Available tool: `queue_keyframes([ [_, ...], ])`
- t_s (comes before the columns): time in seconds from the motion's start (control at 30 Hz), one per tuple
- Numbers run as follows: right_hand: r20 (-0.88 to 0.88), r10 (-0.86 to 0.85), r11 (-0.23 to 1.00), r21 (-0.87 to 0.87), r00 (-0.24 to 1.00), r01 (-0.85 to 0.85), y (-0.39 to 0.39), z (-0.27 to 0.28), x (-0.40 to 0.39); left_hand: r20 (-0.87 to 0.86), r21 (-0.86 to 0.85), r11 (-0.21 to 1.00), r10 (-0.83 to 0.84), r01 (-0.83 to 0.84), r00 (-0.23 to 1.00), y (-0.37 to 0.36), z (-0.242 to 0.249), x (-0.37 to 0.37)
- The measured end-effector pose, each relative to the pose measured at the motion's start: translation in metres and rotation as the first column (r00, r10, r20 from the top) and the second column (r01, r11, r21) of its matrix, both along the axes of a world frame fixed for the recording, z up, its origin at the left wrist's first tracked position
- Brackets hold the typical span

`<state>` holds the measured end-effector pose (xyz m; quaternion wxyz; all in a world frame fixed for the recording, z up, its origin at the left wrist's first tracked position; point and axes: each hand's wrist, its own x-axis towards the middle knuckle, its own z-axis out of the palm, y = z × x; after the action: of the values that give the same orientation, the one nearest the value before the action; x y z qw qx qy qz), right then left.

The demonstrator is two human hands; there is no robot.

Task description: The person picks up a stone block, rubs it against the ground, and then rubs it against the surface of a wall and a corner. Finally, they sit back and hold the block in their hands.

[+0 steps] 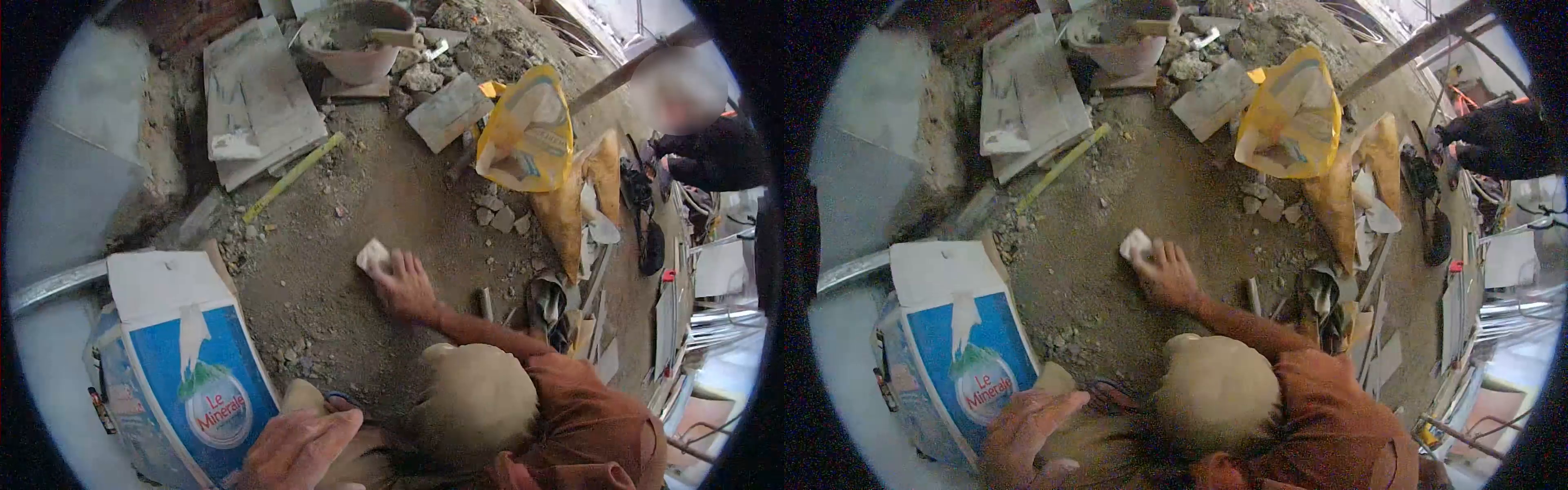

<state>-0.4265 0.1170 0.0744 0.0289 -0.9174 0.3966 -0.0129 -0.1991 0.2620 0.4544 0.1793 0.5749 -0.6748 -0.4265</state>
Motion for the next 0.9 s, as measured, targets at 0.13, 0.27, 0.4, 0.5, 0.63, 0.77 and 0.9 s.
queue_keyframes([
  [0.13,0.153,-0.384,0.923,0.048,0.911,0.381,-0.124,0.041,0.011,0.01,0.005,0.99,-0.138,0.137,0.99,0.0,0.0,0.005],
  [0.27,0.141,-0.131,0.978,-0.147,0.981,0.151,-0.046,0.009,0.008,0.019,-0.014,0.995,-0.099,0.099,0.995,-0.001,0.01,0.002],
  [0.4,0.144,-0.087,0.996,0.003,0.986,0.088,-0.016,0.013,-0.007,0.03,0.032,0.996,-0.082,0.081,0.996,-0.002,0.007,-0.003],
  [0.5,0.33,-0.335,0.941,0.074,0.883,0.33,-0.133,0.028,0.005,-0.017,-0.099,0.984,-0.152,0.15,0.988,0.009,-0.008,0.004],
  [0.63,0.168,-0.151,0.979,-0.111,0.974,0.171,-0.032,0.001,0.003,0.092,-0.017,0.988,-0.151,0.154,0.984,-0.001,0.012,0.003],
  [0.77,0.004,-0.107,0.992,-0.071,0.994,0.107,-0.046,-0.002,-0.017,0.074,0.048,0.995,-0.092,0.088,0.993,0.0,0.016,-0.008],
  [0.9,0.219,-0.32,0.935,-0.083,0.922,0.344,-0.102,0.012,-0.001,0.153,0.105,0.977,-0.2,0.186,0.968,0.004,0.016,0.0],
])
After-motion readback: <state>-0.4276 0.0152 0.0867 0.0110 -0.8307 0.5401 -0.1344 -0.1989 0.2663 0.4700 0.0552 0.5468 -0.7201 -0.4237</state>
